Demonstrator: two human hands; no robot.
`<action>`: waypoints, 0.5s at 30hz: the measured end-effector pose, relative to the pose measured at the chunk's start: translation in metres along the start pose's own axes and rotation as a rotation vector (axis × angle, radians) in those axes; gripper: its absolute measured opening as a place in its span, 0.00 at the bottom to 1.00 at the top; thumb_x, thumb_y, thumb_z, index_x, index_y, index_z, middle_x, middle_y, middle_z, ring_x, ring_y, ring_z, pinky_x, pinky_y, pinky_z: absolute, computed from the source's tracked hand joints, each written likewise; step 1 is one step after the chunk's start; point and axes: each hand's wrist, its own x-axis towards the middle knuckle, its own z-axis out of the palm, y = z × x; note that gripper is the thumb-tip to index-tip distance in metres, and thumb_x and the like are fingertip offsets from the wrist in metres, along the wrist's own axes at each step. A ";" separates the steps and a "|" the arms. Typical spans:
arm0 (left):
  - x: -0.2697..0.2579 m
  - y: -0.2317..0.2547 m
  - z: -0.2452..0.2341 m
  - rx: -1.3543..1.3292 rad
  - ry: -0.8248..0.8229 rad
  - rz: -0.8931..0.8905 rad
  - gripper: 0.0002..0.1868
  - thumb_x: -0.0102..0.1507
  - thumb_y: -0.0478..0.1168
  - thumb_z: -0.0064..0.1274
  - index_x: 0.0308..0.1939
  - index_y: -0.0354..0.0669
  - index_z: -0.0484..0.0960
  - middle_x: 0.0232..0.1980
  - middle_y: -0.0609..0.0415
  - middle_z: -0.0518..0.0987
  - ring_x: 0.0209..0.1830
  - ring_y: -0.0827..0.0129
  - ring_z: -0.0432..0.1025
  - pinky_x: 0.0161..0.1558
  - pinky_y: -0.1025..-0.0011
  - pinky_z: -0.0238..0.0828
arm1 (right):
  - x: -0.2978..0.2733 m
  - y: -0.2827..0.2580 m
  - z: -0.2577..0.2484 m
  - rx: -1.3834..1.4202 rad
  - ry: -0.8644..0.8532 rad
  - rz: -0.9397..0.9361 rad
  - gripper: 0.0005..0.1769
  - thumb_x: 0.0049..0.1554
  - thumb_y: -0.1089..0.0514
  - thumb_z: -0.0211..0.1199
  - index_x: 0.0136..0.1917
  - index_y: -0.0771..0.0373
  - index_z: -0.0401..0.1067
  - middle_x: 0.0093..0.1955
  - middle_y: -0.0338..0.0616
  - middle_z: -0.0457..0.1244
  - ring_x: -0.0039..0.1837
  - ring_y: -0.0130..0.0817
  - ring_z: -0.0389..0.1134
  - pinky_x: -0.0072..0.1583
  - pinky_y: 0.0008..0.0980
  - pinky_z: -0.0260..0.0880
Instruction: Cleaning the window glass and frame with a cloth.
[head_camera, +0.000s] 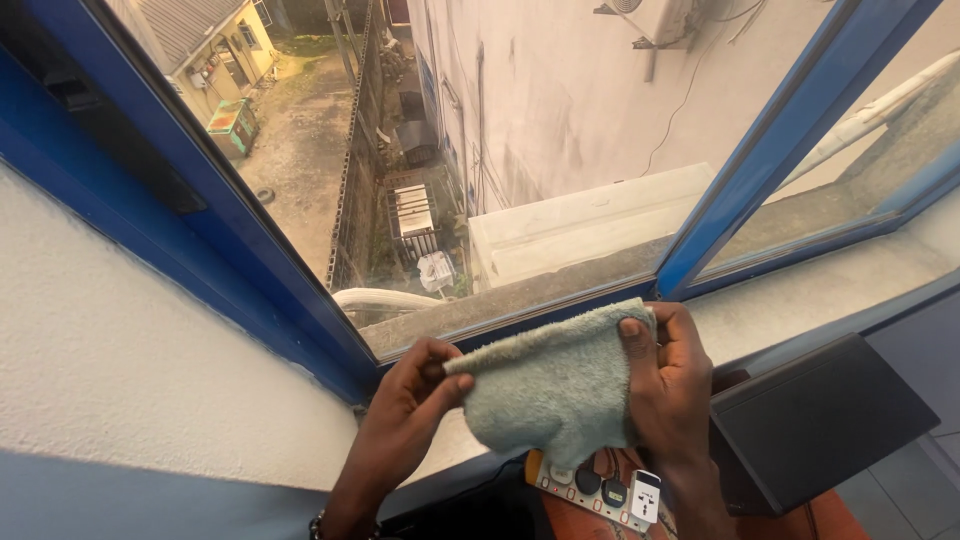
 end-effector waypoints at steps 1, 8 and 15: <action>0.001 -0.009 0.002 -0.203 0.034 -0.145 0.12 0.65 0.39 0.56 0.48 0.38 0.76 0.35 0.57 0.76 0.35 0.75 0.70 0.39 0.74 0.70 | 0.001 0.007 -0.002 -0.062 0.024 0.019 0.17 0.64 0.46 0.55 0.52 0.63 0.68 0.34 0.37 0.64 0.32 0.21 0.62 0.33 0.23 0.65; 0.005 -0.011 0.037 -0.412 0.355 -0.109 0.08 0.69 0.40 0.51 0.48 0.40 0.77 0.32 0.60 0.74 0.31 0.80 0.66 0.34 0.77 0.66 | -0.002 0.022 0.012 -0.078 0.066 0.018 0.18 0.67 0.47 0.53 0.47 0.63 0.72 0.28 0.37 0.62 0.29 0.21 0.58 0.33 0.24 0.57; 0.001 -0.006 0.039 -0.502 0.335 -0.102 0.10 0.67 0.41 0.55 0.43 0.37 0.77 0.32 0.57 0.77 0.29 0.79 0.70 0.32 0.76 0.72 | -0.005 0.028 0.002 0.029 0.076 0.008 0.16 0.67 0.49 0.56 0.49 0.64 0.73 0.37 0.40 0.66 0.39 0.21 0.65 0.41 0.23 0.67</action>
